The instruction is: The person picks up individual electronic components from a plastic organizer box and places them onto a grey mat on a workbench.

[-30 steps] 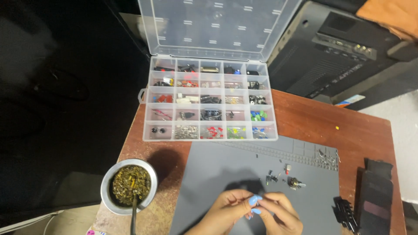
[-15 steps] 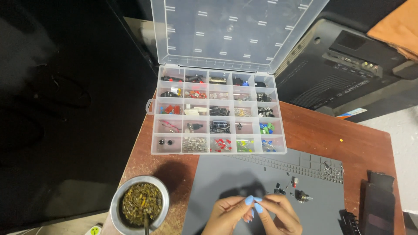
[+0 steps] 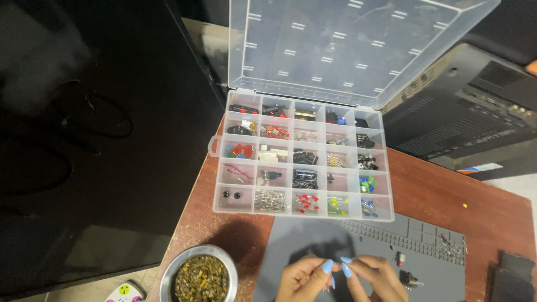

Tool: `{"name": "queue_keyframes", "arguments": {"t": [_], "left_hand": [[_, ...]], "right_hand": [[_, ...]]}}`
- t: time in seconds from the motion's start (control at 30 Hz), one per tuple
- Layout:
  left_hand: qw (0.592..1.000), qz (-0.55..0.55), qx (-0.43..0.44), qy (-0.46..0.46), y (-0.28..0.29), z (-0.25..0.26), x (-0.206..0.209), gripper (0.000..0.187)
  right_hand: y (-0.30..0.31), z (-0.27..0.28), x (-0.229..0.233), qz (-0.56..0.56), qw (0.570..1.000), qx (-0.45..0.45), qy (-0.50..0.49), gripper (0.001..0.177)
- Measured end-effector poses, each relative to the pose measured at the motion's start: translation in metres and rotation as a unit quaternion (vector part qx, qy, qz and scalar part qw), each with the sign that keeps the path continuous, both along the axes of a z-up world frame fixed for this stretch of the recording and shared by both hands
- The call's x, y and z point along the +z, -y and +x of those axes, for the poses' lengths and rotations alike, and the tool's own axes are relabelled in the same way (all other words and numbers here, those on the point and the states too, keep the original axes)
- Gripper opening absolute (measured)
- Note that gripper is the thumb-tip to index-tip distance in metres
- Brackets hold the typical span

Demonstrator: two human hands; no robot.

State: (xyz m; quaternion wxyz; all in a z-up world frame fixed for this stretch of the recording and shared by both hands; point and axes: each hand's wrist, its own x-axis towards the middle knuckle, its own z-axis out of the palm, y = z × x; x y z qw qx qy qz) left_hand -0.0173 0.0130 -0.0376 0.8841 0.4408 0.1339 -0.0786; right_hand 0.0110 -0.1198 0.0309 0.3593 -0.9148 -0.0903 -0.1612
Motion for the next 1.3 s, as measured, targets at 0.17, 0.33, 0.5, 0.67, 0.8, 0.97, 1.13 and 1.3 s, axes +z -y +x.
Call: {"name": "queue_keyframes", "arguments": {"t": [0.17, 0.33, 0.5, 0.67, 0.8, 0.97, 1.13, 1.3], "left_hand": [[0.994, 0.093, 0.052, 0.004, -0.003, 0.004, 0.022, 0.026], [0.989, 0.139, 0.041, -0.013, -0.001, 0.003, 0.025, 0.022], [0.992, 0.118, 0.039, -0.026, -0.002, 0.003, 0.026, 0.025], [0.990, 0.133, 0.047, 0.003, -0.001, 0.004, 0.027, 0.018], [0.984, 0.161, 0.069, 0.014, -0.005, 0.008, 0.039, 0.021], [0.981, 0.177, 0.074, 0.027, -0.004, 0.007, 0.035, 0.022], [0.961, 0.248, 0.091, 0.080, -0.008, 0.012, 0.046, 0.022], [0.961, 0.253, 0.011, 0.110, -0.016, 0.011, 0.036, 0.025]], "right_hand": [[-0.008, 0.027, 0.015, 0.055, 0.996, 0.024, -0.070, 0.010], [-0.025, 0.054, 0.017, 0.104, 0.989, 0.088, -0.056, 0.005], [-0.041, 0.075, 0.026, 0.074, 0.984, 0.156, -0.051, 0.007], [-0.046, 0.100, 0.031, 0.005, 0.978, 0.206, -0.001, 0.007], [-0.053, 0.117, 0.038, -0.025, 0.964, 0.245, 0.101, 0.008], [-0.052, 0.126, 0.037, -0.055, 0.952, 0.258, 0.155, 0.011], [-0.050, 0.130, 0.040, -0.075, 0.948, 0.255, 0.177, 0.011], [-0.035, 0.149, 0.030, -0.070, 0.952, 0.246, 0.165, 0.013]]}}
